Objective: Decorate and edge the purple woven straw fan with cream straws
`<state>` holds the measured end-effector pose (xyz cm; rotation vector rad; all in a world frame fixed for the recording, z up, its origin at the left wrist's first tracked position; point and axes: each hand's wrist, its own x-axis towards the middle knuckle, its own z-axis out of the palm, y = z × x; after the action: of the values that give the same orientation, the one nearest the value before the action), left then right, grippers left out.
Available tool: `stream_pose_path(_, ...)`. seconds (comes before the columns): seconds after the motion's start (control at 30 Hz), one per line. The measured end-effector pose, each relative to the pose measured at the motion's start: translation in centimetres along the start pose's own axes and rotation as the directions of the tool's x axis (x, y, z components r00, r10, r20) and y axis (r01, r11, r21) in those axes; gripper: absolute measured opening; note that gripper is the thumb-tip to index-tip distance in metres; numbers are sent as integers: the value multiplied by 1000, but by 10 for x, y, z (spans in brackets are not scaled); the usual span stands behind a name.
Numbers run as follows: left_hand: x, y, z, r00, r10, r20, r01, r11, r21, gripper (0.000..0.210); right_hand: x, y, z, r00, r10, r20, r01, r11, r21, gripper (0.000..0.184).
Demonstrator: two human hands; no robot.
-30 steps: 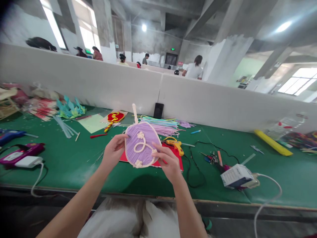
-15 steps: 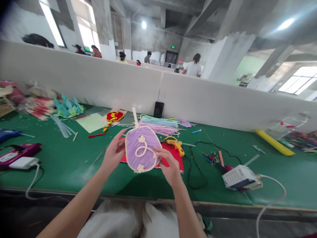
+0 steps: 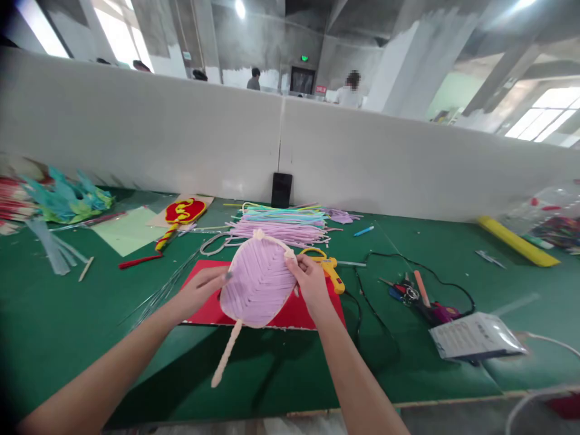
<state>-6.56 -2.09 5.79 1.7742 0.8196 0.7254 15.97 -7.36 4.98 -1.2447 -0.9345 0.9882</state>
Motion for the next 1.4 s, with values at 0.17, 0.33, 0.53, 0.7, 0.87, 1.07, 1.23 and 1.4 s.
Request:
stream_pose_path(0.17,26,-50,11,986,-112,-122,75,959,-275,42,11,40,10,980,144,138,-138,989,-47,28)
stream_pose_path(0.33,33,-70,15,953,-142,-269,108,985,-138,36,15,63,14,943,225,243,-204,973,-111,30)
stream_pose_path(0.53,26,-75,14,945,-164,-285,144,986,-89,33,14,69,15,923,297,244,-266,952,-151,25)
stream_pose_path(0.7,22,-79,13,902,-290,-319,289,956,-52,33,8,65,19,922,315,224,-271,940,-206,23)
stream_pose_path(0.87,23,-66,11,906,-394,-155,361,910,-206,47,8,60,18,943,282,175,-244,947,-208,23)
stream_pose_path(1.07,23,-59,10,913,-406,29,405,898,-170,49,12,61,18,979,184,89,-163,965,-203,24)
stream_pose_path(1.23,22,-60,10,920,-387,56,391,916,-88,49,10,60,17,982,166,89,-137,954,-265,26)
stream_pose_path(1.4,20,-59,10,926,-368,89,371,928,-24,49,6,60,17,983,166,74,-132,934,-332,26)
